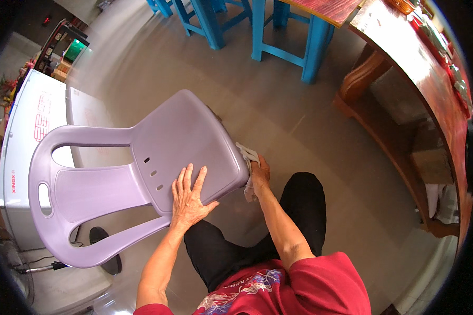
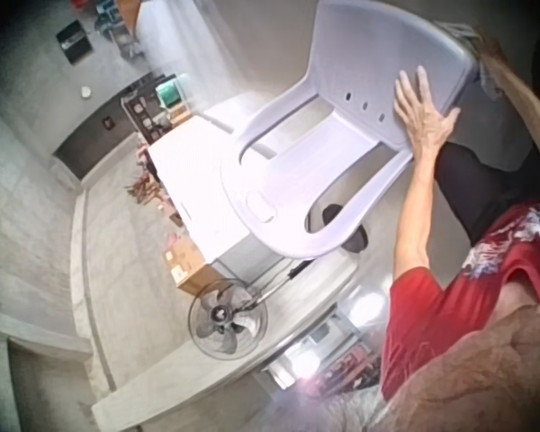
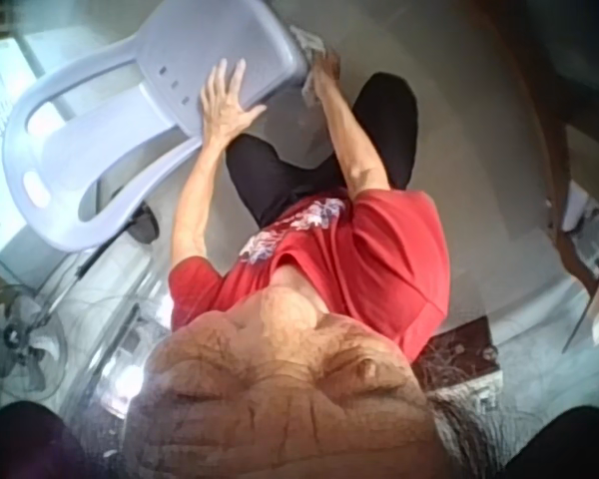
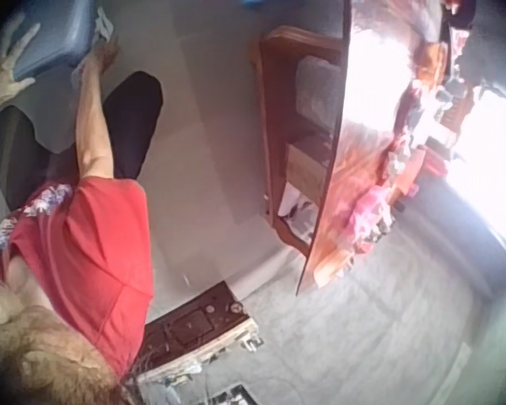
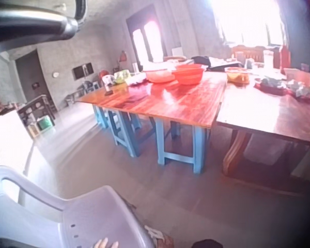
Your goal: The person wipes a purple plastic chair with a white cloth, cleaning the seat, backrest, and legs. They then briefly wipe a wooden table before returning to wipe the chair again. The person handles the chair by lifting and tilting it to access different surfaces.
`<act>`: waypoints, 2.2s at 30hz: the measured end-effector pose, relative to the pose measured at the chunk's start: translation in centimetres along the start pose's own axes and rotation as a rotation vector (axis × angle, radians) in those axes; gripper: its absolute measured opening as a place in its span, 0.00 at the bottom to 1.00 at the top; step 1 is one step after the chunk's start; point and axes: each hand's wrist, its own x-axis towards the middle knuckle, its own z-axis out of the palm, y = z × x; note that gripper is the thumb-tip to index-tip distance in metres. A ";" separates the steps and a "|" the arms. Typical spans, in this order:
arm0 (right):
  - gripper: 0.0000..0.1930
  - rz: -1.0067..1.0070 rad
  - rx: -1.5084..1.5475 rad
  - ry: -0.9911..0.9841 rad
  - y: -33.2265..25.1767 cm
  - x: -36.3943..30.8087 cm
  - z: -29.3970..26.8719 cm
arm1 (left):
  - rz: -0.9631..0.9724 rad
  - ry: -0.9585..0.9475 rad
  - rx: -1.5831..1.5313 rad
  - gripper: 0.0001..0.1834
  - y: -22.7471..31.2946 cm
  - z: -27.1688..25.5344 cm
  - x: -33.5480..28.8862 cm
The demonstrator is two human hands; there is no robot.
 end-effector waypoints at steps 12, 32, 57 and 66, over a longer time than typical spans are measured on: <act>0.21 0.193 -0.117 -0.678 -13.0 1.4 -0.7 | 0.017 0.003 0.008 0.58 -0.9 0.1 -0.5; 0.21 0.390 -0.319 -0.987 -8.2 -6.6 -4.3 | 0.192 -0.194 0.124 0.55 -3.9 0.8 -8.3; 0.16 -0.168 0.127 -0.704 -13.6 4.9 4.6 | 0.012 0.061 -0.060 0.53 2.2 5.1 3.6; 0.24 -0.073 -0.885 -0.750 -3.5 20.2 8.8 | 0.020 0.049 -0.074 0.52 3.1 4.8 4.1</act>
